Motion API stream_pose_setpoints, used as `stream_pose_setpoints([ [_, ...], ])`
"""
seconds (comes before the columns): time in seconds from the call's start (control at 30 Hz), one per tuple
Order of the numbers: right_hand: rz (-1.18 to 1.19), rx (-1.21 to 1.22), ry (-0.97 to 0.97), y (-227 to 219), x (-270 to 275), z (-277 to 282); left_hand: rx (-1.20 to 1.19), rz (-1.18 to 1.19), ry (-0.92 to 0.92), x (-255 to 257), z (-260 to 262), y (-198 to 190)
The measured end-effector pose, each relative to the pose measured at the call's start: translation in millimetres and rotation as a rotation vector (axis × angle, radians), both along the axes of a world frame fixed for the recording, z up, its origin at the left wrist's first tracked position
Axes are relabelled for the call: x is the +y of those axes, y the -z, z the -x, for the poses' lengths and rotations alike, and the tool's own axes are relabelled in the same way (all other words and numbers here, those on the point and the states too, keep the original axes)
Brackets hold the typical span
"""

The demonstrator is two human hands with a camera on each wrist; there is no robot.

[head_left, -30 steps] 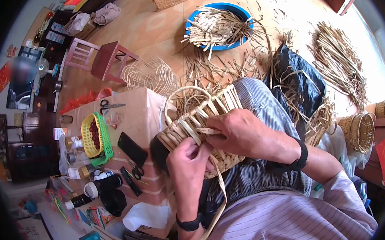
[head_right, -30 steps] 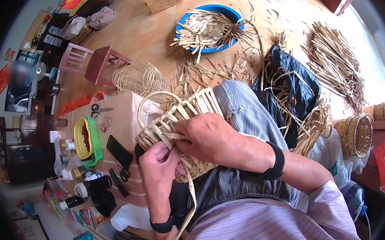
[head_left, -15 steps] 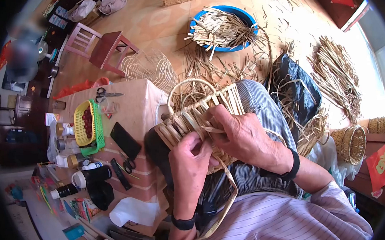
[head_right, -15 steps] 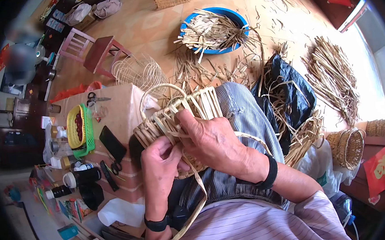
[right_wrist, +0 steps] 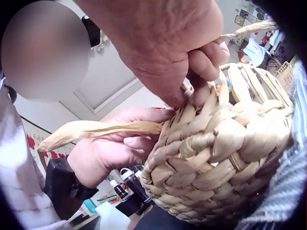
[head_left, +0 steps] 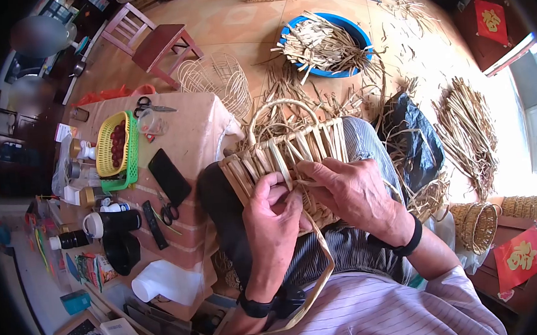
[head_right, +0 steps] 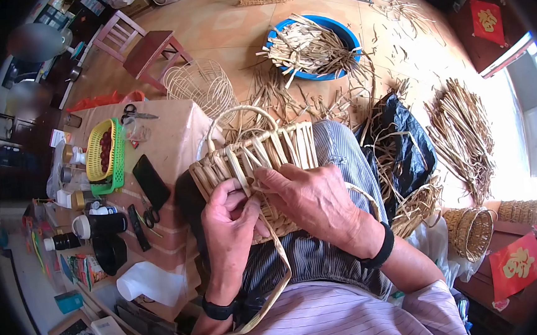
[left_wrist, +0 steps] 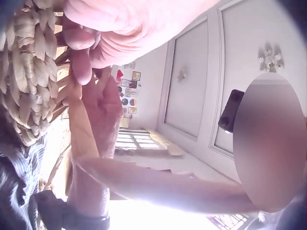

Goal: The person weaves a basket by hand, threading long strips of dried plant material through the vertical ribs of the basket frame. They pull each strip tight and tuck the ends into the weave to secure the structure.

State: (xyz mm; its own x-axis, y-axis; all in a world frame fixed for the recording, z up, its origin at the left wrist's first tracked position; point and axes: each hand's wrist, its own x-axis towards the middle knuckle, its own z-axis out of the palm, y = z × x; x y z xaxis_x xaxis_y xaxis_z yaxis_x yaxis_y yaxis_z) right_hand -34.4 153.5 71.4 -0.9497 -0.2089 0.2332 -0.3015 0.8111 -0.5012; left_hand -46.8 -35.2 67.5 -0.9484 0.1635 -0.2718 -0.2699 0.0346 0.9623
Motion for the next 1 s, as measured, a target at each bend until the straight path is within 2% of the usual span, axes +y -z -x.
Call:
stream_pose_setpoints([
  [0.23, 0.156, -0.087, -0.156, -6.2, 9.5, 16.5, -0.039, -0.015, 0.045, -3.3, 7.4, -7.6],
  [0.37, -0.038, -0.060, -0.096, -14.3, -3.5, 12.3, 0.029, 0.096, 0.052, -6.1, 9.2, 1.6],
  [0.47, -0.096, -0.031, -0.114, -16.1, -5.0, 11.7, 0.026, 0.140, 0.030, -4.4, 7.1, 4.2],
  [0.57, -0.043, -0.042, -0.101, -21.7, -4.0, 6.9, 0.062, 0.230, 0.089, -4.1, 11.3, -9.1],
  [0.67, 0.086, -0.054, 0.023, -25.7, 0.7, -5.5, 0.115, 0.312, 0.209, -13.3, 18.3, -16.4],
  [0.77, 0.015, 0.012, -0.038, -27.0, 3.1, 0.3, -0.073, 0.214, 0.260, -16.7, 25.1, -20.3],
  [1.0, -0.114, -0.024, -0.092, -18.9, 4.8, 3.7, -0.027, 0.048, 0.097, -5.3, 10.9, -9.6],
])
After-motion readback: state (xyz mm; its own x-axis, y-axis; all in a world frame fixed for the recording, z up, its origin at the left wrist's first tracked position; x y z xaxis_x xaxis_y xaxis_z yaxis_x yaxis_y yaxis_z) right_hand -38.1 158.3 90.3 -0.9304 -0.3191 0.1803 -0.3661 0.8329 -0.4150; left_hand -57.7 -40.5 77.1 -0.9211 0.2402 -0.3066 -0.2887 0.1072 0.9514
